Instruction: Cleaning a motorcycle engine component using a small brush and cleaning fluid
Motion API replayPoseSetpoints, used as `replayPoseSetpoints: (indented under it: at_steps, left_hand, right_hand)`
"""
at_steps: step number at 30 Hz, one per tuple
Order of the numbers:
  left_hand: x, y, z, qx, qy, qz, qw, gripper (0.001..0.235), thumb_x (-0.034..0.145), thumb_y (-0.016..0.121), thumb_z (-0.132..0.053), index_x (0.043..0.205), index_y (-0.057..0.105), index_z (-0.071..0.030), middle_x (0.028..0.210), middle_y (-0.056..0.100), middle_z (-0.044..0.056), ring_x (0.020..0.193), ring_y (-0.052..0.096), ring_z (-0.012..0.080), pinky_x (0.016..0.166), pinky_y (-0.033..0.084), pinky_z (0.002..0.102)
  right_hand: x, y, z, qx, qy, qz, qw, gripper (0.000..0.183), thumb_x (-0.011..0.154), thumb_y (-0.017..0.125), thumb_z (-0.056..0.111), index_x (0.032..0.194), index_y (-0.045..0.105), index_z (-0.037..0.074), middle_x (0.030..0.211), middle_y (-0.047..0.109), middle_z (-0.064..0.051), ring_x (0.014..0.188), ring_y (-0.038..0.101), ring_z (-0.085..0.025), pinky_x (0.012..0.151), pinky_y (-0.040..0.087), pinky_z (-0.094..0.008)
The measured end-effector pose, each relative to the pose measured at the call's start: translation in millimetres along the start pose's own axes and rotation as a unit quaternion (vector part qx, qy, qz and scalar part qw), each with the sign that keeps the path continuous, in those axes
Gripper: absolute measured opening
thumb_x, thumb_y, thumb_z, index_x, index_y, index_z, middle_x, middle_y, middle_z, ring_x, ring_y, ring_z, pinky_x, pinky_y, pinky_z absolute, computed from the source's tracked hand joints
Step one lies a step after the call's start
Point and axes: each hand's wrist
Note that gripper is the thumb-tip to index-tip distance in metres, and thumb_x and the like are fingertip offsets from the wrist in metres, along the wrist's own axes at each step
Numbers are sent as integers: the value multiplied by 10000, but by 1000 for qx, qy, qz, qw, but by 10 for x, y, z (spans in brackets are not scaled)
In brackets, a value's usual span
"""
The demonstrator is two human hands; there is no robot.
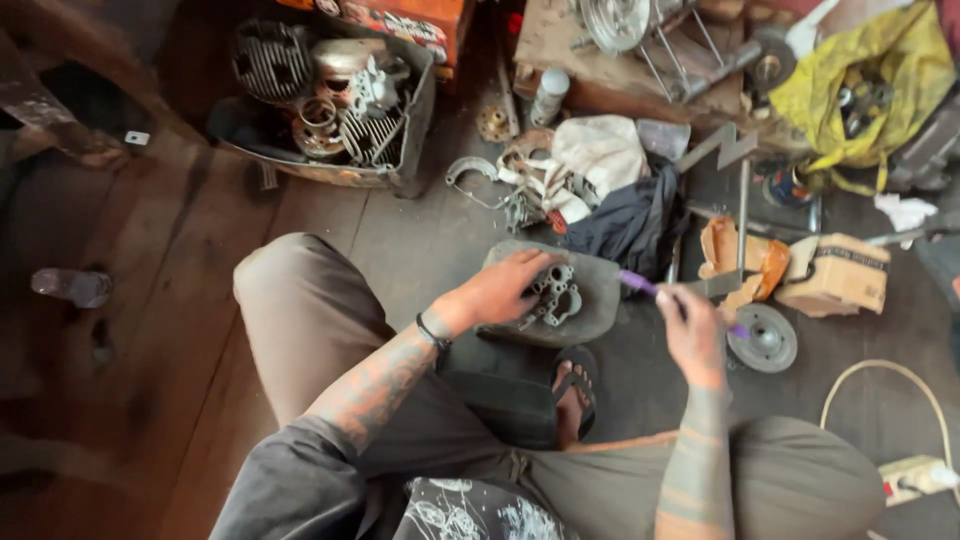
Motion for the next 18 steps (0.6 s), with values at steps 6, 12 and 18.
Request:
replayPoseSetpoints:
  at_steps: [6, 12, 18]
  left_hand:
    - [43, 92, 125, 5, 3, -12, 1000, 633, 896, 674, -129, 1473, 415, -95, 1403, 514, 306, 1342, 492, 509, 1090, 467, 577]
    - [-18, 50, 74, 28, -7, 0, 1000, 655, 915, 662, -130, 1506, 380, -161, 1401, 517, 294, 1377, 468, 488, 1097, 463, 565]
    - [-13, 32, 73, 7, 0, -4, 1000, 681, 915, 662, -128, 1526, 363, -161, 1382, 520, 313, 1368, 463, 514, 1101, 454, 583]
  right_hand:
    - [-128, 274, 322, 19, 18, 48, 999, 141, 1004, 668, 284, 1014, 792, 216, 881, 792, -10, 924, 754, -216, 901, 511, -345]
    - [-161, 110, 35, 85, 69, 3, 994, 131, 1006, 690, 242, 1020, 793, 164, 927, 781, -68, 950, 736, -245, 920, 512, -387]
    - [-131, 116, -158, 56, 86, -11, 995, 121, 1022, 700, 193, 1087, 765, 114, 953, 751, -131, 1004, 716, -314, 930, 513, -431]
Point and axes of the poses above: each hand's wrist, its own x-axis towards the middle knuckle, its own y-axis out of the palm, z = x × y
